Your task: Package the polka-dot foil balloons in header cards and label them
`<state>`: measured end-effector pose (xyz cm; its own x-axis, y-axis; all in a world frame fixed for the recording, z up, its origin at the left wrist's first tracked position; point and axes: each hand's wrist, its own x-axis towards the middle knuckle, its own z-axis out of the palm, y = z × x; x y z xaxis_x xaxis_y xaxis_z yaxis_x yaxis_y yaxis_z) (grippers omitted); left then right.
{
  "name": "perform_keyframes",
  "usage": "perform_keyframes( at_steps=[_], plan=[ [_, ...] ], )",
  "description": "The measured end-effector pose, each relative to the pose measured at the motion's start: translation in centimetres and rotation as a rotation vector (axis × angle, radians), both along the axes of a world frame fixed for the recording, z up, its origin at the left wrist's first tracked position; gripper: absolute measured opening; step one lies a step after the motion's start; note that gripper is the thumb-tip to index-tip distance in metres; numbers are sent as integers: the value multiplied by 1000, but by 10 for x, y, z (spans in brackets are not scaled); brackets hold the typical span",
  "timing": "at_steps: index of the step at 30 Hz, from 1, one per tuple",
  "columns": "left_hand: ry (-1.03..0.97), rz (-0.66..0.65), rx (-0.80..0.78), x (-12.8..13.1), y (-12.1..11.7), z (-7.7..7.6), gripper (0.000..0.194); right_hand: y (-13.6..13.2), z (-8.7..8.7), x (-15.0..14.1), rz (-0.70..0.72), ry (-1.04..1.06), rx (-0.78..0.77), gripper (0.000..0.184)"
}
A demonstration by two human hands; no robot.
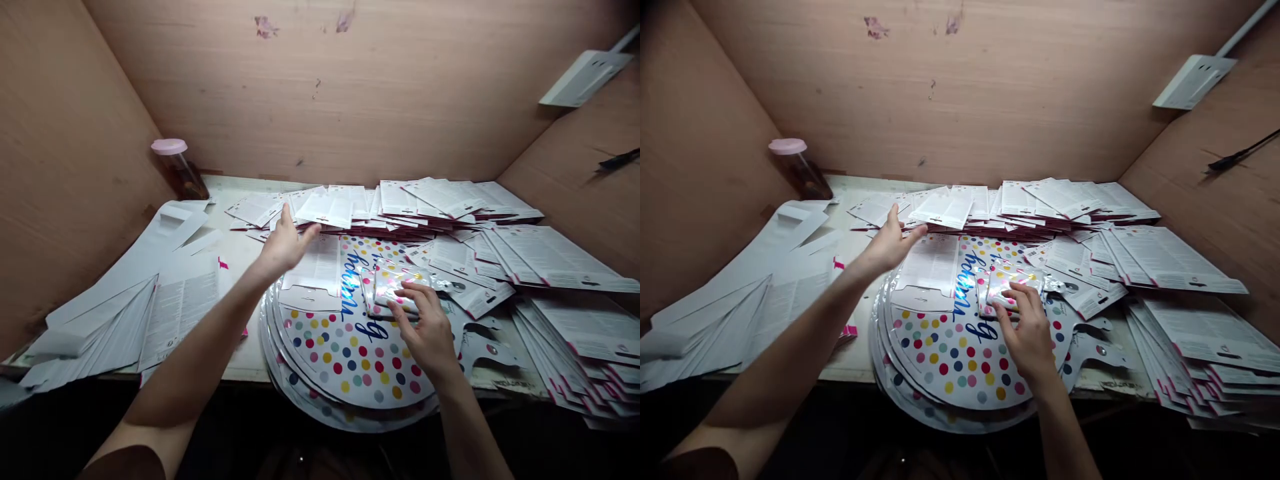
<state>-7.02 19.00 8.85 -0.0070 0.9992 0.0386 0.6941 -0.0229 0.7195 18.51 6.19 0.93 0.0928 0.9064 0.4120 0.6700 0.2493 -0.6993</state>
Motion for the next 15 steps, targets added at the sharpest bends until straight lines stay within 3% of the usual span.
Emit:
perform_keyframes(
  at_steps=[3, 6, 9, 12, 15],
  plan=[
    [422, -21, -29, 10, -23, -30, 90, 6, -6, 14, -4, -122, 0, 24],
    [610, 91, -166, 6, -37, -65, 107, -5, -12, 3, 72, -97, -44, 22],
    [514, 140, -246, -8, -30, -82, 90, -18, -16, -21, 177, -34, -73, 20],
    [276, 213, -215, -22, -29, -81, 59, -28, -19, -44, 241, 113, -103, 18],
    [100, 309, -90, -21, -60, -78, 29, -39, -19, -65, 236, 477, -232, 22]
  ],
)
